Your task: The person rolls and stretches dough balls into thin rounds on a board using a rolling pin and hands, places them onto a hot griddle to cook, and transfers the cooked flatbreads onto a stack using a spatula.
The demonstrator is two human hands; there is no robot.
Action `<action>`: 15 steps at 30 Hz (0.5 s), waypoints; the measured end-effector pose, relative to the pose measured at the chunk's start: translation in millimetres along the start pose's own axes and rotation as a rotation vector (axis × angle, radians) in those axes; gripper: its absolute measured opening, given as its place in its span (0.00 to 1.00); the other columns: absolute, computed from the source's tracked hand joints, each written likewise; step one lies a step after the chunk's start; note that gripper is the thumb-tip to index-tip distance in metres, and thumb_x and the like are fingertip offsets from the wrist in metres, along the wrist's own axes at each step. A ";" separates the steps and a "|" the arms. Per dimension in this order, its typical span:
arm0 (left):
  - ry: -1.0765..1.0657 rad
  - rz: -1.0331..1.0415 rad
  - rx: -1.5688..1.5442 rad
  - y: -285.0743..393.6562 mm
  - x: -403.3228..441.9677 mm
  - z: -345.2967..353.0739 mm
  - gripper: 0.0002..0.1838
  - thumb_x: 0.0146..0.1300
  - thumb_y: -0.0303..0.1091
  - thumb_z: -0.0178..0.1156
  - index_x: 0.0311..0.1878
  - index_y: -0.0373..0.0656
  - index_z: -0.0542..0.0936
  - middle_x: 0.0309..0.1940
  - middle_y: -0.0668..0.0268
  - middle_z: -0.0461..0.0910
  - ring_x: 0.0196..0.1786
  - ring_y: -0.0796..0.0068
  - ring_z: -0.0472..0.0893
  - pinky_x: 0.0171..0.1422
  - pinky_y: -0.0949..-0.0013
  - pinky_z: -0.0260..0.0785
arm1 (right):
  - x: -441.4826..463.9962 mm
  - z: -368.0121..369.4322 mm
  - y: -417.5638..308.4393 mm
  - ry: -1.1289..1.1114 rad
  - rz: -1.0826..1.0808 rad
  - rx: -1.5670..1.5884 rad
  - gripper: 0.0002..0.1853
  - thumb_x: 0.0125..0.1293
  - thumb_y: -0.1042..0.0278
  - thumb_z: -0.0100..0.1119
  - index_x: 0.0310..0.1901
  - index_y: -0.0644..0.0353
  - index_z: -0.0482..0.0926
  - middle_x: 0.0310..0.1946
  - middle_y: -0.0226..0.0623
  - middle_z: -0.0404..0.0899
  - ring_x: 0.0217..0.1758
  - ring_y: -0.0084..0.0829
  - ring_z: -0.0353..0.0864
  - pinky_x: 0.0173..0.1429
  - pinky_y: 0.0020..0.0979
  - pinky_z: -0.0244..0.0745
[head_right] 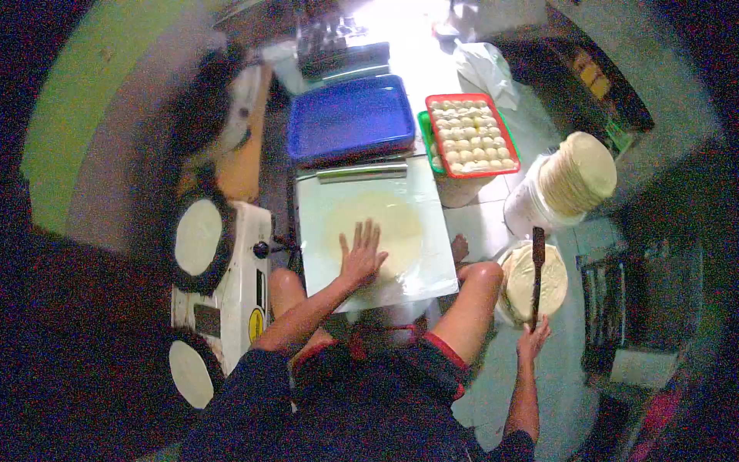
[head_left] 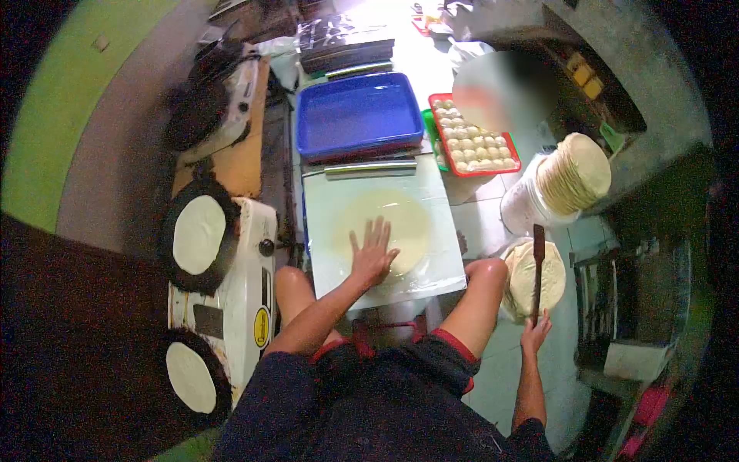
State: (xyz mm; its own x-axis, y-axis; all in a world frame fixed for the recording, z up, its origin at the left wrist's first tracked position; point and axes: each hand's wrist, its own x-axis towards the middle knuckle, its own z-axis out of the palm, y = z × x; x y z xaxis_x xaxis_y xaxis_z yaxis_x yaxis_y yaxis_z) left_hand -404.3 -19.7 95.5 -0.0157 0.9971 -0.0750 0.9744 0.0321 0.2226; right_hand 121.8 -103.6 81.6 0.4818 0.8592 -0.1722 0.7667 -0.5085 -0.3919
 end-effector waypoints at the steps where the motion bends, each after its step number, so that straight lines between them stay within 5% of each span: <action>1: 0.019 -0.031 -0.019 -9.4 -18.3 -7.4 0.41 0.76 0.59 0.42 0.82 0.46 0.45 0.84 0.57 0.37 0.84 0.50 0.38 0.78 0.25 0.27 | 4.5 -5.4 -8.4 -0.009 -0.018 -0.018 0.32 0.70 0.69 0.59 0.73 0.58 0.60 0.73 0.53 0.61 0.76 0.55 0.61 0.76 0.48 0.60; 2: 0.117 -0.064 -0.103 -19.5 -43.6 -18.7 0.40 0.76 0.56 0.44 0.82 0.44 0.49 0.83 0.52 0.40 0.84 0.48 0.42 0.79 0.26 0.31 | -0.2 -4.1 -4.8 0.232 -0.350 -0.141 0.22 0.76 0.68 0.52 0.69 0.52 0.67 0.62 0.48 0.73 0.60 0.54 0.76 0.63 0.50 0.70; 5: 0.237 -0.240 -0.282 -51.6 -125.9 -59.3 0.39 0.76 0.54 0.48 0.80 0.41 0.52 0.82 0.48 0.43 0.83 0.45 0.46 0.78 0.27 0.38 | -20.9 -31.4 -98.9 0.047 -0.511 0.024 0.20 0.75 0.66 0.53 0.66 0.55 0.70 0.58 0.48 0.75 0.58 0.52 0.76 0.62 0.48 0.72; 6: 0.378 -0.305 -0.292 -52.9 -149.9 -62.9 0.34 0.73 0.48 0.53 0.74 0.36 0.64 0.76 0.45 0.59 0.78 0.43 0.58 0.76 0.30 0.48 | -44.0 -33.0 -155.1 0.097 -0.754 0.045 0.18 0.74 0.70 0.55 0.63 0.58 0.73 0.53 0.47 0.78 0.58 0.51 0.76 0.61 0.46 0.72; 7: 0.311 -0.342 -0.304 -57.2 -168.1 -71.6 0.31 0.72 0.47 0.54 0.71 0.36 0.67 0.72 0.46 0.63 0.76 0.44 0.62 0.74 0.31 0.51 | -63.7 -21.3 -206.2 0.058 -0.982 0.123 0.16 0.73 0.72 0.55 0.60 0.61 0.75 0.51 0.48 0.78 0.57 0.49 0.77 0.59 0.44 0.74; 8: 0.251 -0.391 -0.328 -61.4 -186.7 -83.0 0.29 0.71 0.45 0.55 0.68 0.36 0.71 0.69 0.46 0.68 0.73 0.45 0.65 0.73 0.32 0.54 | -82.9 -9.7 -256.5 -0.007 -1.208 0.196 0.14 0.72 0.74 0.55 0.57 0.64 0.78 0.49 0.49 0.78 0.56 0.48 0.78 0.56 0.41 0.76; 9: 0.200 -0.425 -0.356 -67.2 -198.3 -90.0 0.26 0.70 0.43 0.57 0.65 0.35 0.74 0.65 0.47 0.73 0.70 0.46 0.69 0.71 0.33 0.57 | -132.9 -20.2 -317.1 -0.263 -1.154 0.175 0.13 0.69 0.76 0.56 0.54 0.64 0.81 0.47 0.48 0.79 0.50 0.46 0.82 0.53 0.39 0.77; 11: 0.479 -0.363 -0.341 -64.6 -225.6 -76.3 0.20 0.68 0.39 0.58 0.58 0.36 0.80 0.56 0.52 0.79 0.64 0.48 0.74 0.69 0.39 0.61 | -213.2 4.8 -390.7 -0.448 -1.426 0.249 0.20 0.62 0.79 0.60 0.56 0.57 0.82 0.43 0.44 0.81 0.38 0.45 0.85 0.46 0.38 0.80; 12: 0.521 -0.288 -0.360 -75.6 -238.2 -64.0 0.21 0.70 0.40 0.54 0.60 0.37 0.79 0.59 0.53 0.79 0.66 0.50 0.73 0.76 0.49 0.60 | -256.7 -1.0 -418.4 -0.662 -1.509 0.224 0.22 0.61 0.77 0.61 0.59 0.53 0.81 0.42 0.43 0.81 0.38 0.44 0.85 0.43 0.39 0.81; 13: 0.282 -0.400 -0.263 -72.2 -253.4 -70.8 0.19 0.71 0.38 0.54 0.59 0.38 0.79 0.61 0.54 0.78 0.69 0.51 0.73 0.79 0.50 0.54 | -298.7 -6.4 -437.0 -0.649 -1.714 0.100 0.22 0.61 0.77 0.61 0.58 0.50 0.80 0.41 0.41 0.80 0.38 0.45 0.85 0.41 0.43 0.81; 14: 0.567 -0.380 -0.763 -81.7 -257.5 -24.8 0.18 0.70 0.37 0.55 0.58 0.38 0.79 0.61 0.54 0.78 0.69 0.51 0.72 0.80 0.49 0.52 | -322.0 -2.6 -445.5 -0.723 -1.830 0.079 0.21 0.61 0.78 0.60 0.56 0.50 0.80 0.41 0.41 0.79 0.39 0.48 0.85 0.40 0.46 0.81; 15: 0.694 -0.392 -0.857 -85.4 -267.0 -12.7 0.18 0.69 0.37 0.56 0.57 0.38 0.80 0.60 0.53 0.79 0.69 0.51 0.72 0.79 0.49 0.52 | -345.1 -9.0 -451.2 -0.805 -1.907 -0.041 0.21 0.61 0.77 0.58 0.56 0.50 0.79 0.41 0.42 0.78 0.39 0.50 0.85 0.40 0.48 0.81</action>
State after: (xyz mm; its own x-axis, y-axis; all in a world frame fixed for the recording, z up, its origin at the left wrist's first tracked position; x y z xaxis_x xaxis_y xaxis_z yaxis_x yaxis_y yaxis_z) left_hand -486.1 -287.8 108.8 -0.6593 0.7237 0.2039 0.4093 0.1180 0.9047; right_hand -386.5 -171.2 326.0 -0.9979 0.0153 0.0623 -0.0182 0.8634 -0.5041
